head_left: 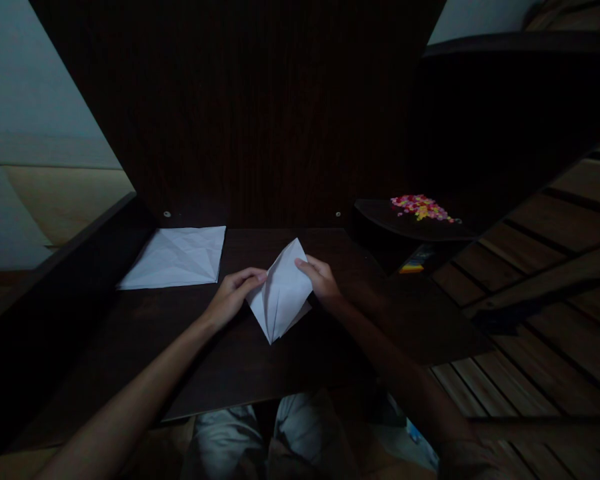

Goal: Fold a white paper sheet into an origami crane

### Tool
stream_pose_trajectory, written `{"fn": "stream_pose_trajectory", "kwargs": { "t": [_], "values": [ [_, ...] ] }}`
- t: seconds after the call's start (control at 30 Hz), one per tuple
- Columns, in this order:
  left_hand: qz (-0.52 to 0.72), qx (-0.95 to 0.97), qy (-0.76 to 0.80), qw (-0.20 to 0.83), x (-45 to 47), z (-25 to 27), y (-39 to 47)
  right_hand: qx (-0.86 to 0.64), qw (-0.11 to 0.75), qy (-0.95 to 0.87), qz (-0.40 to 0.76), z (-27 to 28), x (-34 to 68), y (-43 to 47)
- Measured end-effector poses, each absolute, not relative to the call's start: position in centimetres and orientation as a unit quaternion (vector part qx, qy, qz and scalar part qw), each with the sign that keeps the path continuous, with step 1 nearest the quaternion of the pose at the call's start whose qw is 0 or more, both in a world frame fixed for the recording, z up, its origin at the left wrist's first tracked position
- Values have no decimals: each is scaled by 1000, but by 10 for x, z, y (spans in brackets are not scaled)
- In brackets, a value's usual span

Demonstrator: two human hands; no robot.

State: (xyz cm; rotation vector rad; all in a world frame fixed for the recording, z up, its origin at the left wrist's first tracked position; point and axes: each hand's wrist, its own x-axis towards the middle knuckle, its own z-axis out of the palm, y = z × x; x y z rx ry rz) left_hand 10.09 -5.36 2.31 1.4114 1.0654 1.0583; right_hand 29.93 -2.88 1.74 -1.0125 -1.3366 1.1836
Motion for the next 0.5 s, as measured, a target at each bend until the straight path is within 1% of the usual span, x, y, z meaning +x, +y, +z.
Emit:
{"fn": "stream_pose_trajectory", "kwargs": {
  "t": [0.23,0.4,0.5],
  "values": [
    [504,468,410,599,101,17,-49,-348,531,-483,603,9,294,-24],
    [526,408,394,634,98,24,-49,-325,520,-484,624,12,292,-28],
    [532,369,363,670,94,26,-48,-314,492,-493,645,13,296,-30]
  ]
}}
